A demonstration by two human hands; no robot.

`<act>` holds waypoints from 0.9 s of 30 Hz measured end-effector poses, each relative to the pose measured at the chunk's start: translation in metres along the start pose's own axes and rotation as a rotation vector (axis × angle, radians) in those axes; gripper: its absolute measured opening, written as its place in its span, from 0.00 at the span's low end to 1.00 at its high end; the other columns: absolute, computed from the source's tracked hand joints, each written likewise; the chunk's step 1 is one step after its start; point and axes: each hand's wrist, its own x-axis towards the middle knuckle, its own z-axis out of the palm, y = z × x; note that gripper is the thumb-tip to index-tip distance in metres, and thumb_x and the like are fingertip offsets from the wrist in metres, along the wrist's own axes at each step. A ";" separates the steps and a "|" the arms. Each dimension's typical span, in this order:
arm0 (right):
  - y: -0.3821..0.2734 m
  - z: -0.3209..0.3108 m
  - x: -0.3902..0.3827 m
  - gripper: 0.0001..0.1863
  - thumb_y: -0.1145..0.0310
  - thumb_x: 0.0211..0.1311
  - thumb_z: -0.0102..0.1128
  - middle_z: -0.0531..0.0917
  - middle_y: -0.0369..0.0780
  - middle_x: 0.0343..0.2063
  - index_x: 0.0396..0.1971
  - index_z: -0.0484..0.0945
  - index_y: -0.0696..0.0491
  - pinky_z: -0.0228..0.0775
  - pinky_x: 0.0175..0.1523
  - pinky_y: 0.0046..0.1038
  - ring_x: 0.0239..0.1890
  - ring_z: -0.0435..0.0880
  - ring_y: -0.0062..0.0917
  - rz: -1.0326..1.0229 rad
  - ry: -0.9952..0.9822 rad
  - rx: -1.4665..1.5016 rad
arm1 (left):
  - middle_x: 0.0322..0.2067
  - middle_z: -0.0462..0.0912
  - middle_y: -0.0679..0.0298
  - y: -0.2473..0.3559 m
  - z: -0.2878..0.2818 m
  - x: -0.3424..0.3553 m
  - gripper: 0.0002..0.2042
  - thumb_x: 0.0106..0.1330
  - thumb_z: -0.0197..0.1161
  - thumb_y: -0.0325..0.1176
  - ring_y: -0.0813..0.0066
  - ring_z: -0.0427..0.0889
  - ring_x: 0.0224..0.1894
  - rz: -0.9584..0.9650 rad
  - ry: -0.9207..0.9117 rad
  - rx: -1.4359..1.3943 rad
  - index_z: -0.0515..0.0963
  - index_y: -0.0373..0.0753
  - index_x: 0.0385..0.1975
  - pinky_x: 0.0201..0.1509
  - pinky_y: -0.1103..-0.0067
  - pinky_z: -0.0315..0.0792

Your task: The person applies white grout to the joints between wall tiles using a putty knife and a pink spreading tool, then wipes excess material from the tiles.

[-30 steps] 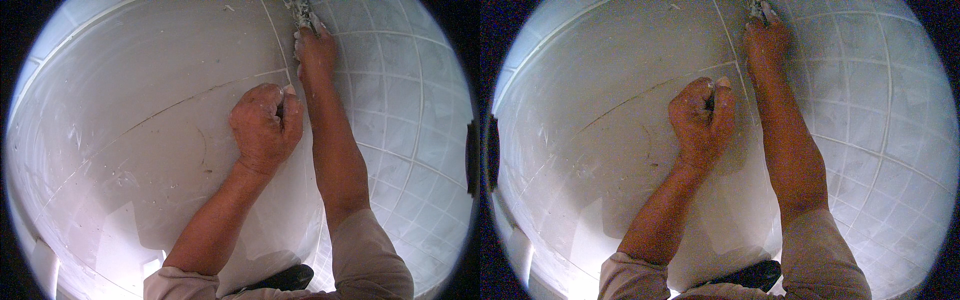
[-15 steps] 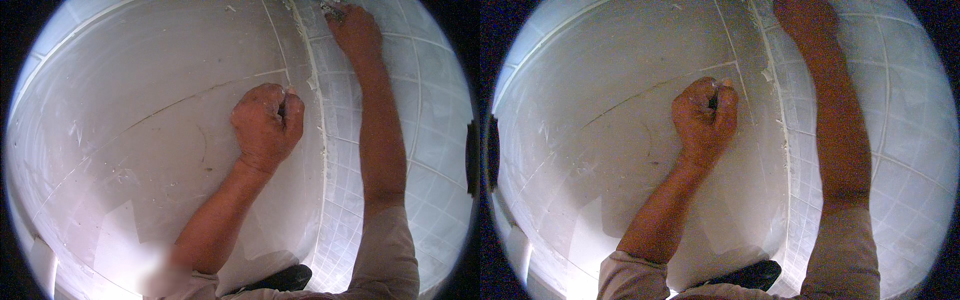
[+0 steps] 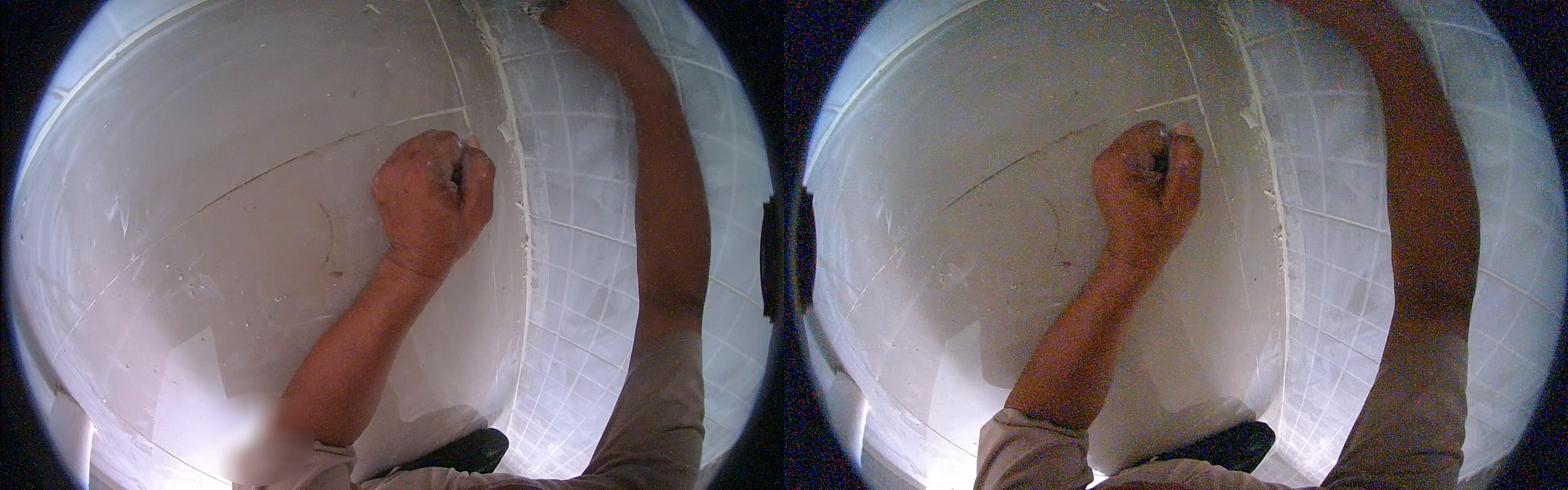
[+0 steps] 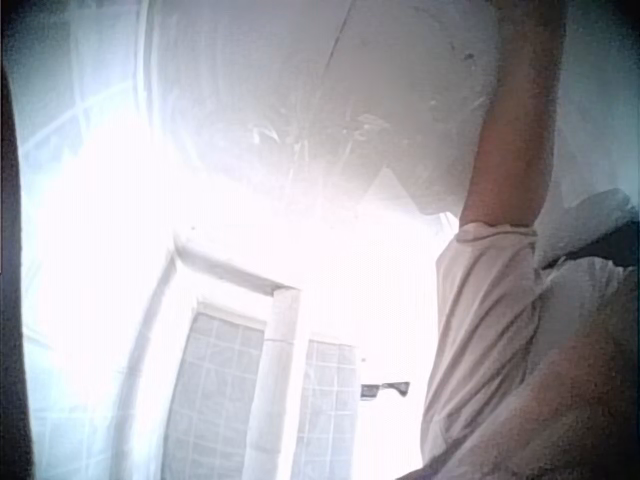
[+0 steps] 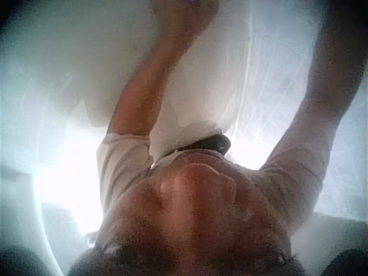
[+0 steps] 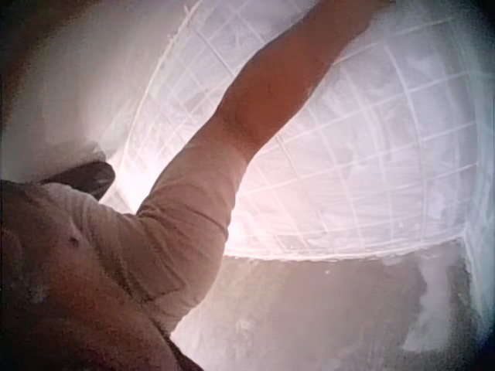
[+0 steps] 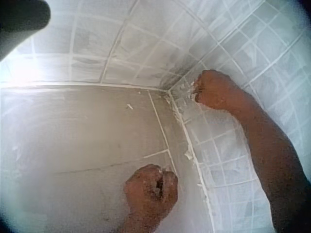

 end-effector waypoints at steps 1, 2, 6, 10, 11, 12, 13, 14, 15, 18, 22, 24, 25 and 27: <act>-0.001 0.000 0.001 0.15 0.65 0.49 0.64 0.83 0.58 0.31 0.30 0.82 0.64 0.75 0.44 0.43 0.38 0.83 0.51 0.006 0.002 -0.003 | 0.17 0.72 0.51 0.000 0.003 0.000 0.12 0.58 0.62 0.31 0.48 0.73 0.21 0.025 0.023 -0.010 0.70 0.36 0.15 0.26 0.61 0.67; 0.000 0.000 0.004 0.15 0.66 0.49 0.63 0.83 0.58 0.31 0.30 0.82 0.64 0.75 0.44 0.43 0.38 0.83 0.50 -0.021 0.027 0.024 | 0.17 0.72 0.51 0.001 0.005 0.000 0.12 0.58 0.62 0.31 0.48 0.73 0.21 0.050 0.046 -0.021 0.70 0.36 0.15 0.26 0.61 0.67; 0.010 0.041 0.019 0.13 0.67 0.48 0.62 0.83 0.57 0.27 0.26 0.81 0.64 0.75 0.40 0.44 0.33 0.83 0.49 -0.041 0.190 0.072 | 0.17 0.73 0.52 -0.003 0.002 -0.002 0.12 0.58 0.62 0.31 0.49 0.73 0.20 0.038 0.047 -0.045 0.71 0.36 0.15 0.26 0.62 0.67; 0.016 0.032 0.004 0.12 0.67 0.50 0.62 0.82 0.56 0.24 0.22 0.80 0.63 0.72 0.36 0.45 0.30 0.83 0.48 -0.199 0.015 0.006 | 0.17 0.73 0.51 -0.001 0.002 -0.001 0.12 0.58 0.62 0.30 0.50 0.73 0.20 0.016 0.037 -0.025 0.70 0.36 0.15 0.26 0.63 0.67; 0.017 0.029 -0.002 0.12 0.68 0.52 0.61 0.81 0.56 0.23 0.22 0.80 0.64 0.72 0.35 0.45 0.28 0.82 0.48 -0.216 -0.015 0.012 | 0.17 0.73 0.51 -0.001 0.004 -0.001 0.12 0.58 0.62 0.30 0.50 0.73 0.20 0.051 0.061 -0.030 0.70 0.36 0.15 0.26 0.63 0.67; 0.019 0.026 -0.009 0.12 0.69 0.53 0.59 0.81 0.56 0.22 0.22 0.80 0.64 0.71 0.34 0.45 0.27 0.82 0.47 -0.231 -0.046 0.019 | 0.17 0.73 0.51 -0.001 0.004 -0.002 0.12 0.58 0.62 0.30 0.50 0.73 0.20 0.051 0.055 -0.035 0.70 0.36 0.15 0.26 0.63 0.67; 0.015 0.021 -0.016 0.12 0.69 0.53 0.59 0.81 0.56 0.22 0.22 0.80 0.64 0.71 0.34 0.45 0.27 0.82 0.47 -0.227 -0.049 0.021 | 0.17 0.72 0.51 -0.001 0.003 -0.002 0.12 0.59 0.62 0.31 0.51 0.73 0.20 0.017 0.053 -0.027 0.70 0.36 0.15 0.26 0.63 0.67; 0.008 0.015 -0.025 0.11 0.70 0.54 0.59 0.81 0.56 0.22 0.22 0.80 0.64 0.71 0.34 0.44 0.27 0.82 0.47 -0.131 -0.127 0.058 | 0.16 0.72 0.51 -0.002 0.003 -0.003 0.13 0.59 0.62 0.31 0.51 0.73 0.19 -0.015 0.051 -0.021 0.70 0.36 0.15 0.25 0.63 0.67; 0.003 0.010 -0.033 0.11 0.70 0.54 0.58 0.81 0.56 0.23 0.23 0.80 0.65 0.70 0.34 0.44 0.28 0.82 0.47 -0.034 -0.205 0.095 | 0.16 0.72 0.51 -0.003 0.002 -0.003 0.13 0.59 0.62 0.31 0.51 0.73 0.19 -0.017 0.045 -0.022 0.70 0.36 0.15 0.25 0.63 0.67; -0.002 0.001 -0.057 0.11 0.71 0.55 0.57 0.81 0.57 0.24 0.24 0.80 0.64 0.72 0.35 0.43 0.28 0.82 0.48 -0.040 -0.231 0.102 | 0.15 0.72 0.51 -0.006 0.001 -0.002 0.13 0.59 0.62 0.31 0.51 0.72 0.18 -0.015 0.039 -0.022 0.69 0.36 0.14 0.24 0.64 0.67; 0.021 0.020 -0.087 0.11 0.70 0.55 0.58 0.81 0.57 0.25 0.24 0.81 0.63 0.74 0.38 0.44 0.30 0.83 0.49 -0.012 -0.283 0.039 | 0.14 0.71 0.51 -0.002 0.002 0.000 0.15 0.59 0.62 0.32 0.51 0.70 0.16 0.021 0.064 -0.016 0.69 0.35 0.13 0.23 0.65 0.66; 0.039 0.044 -0.109 0.17 0.62 0.62 0.63 0.85 0.51 0.39 0.45 0.84 0.58 0.74 0.54 0.43 0.44 0.84 0.47 -0.207 0.035 -0.023 | 0.14 0.71 0.50 0.001 -0.001 0.002 0.15 0.59 0.62 0.32 0.51 0.70 0.16 0.018 0.084 -0.036 0.69 0.34 0.13 0.23 0.65 0.66; 0.036 0.039 -0.116 0.17 0.62 0.62 0.63 0.85 0.51 0.39 0.45 0.84 0.58 0.74 0.54 0.43 0.44 0.84 0.47 -0.201 0.029 -0.024 | 0.14 0.71 0.50 0.002 -0.002 0.002 0.15 0.59 0.62 0.32 0.51 0.70 0.16 0.029 0.079 -0.004 0.69 0.34 0.13 0.23 0.65 0.66; 0.019 0.023 -0.135 0.15 0.67 0.62 0.63 0.84 0.50 0.43 0.46 0.84 0.56 0.72 0.58 0.41 0.47 0.83 0.44 0.036 -0.287 0.078 | 0.14 0.71 0.50 -0.001 -0.008 0.004 0.15 0.59 0.62 0.33 0.52 0.71 0.15 0.034 0.057 0.036 0.70 0.34 0.13 0.23 0.64 0.66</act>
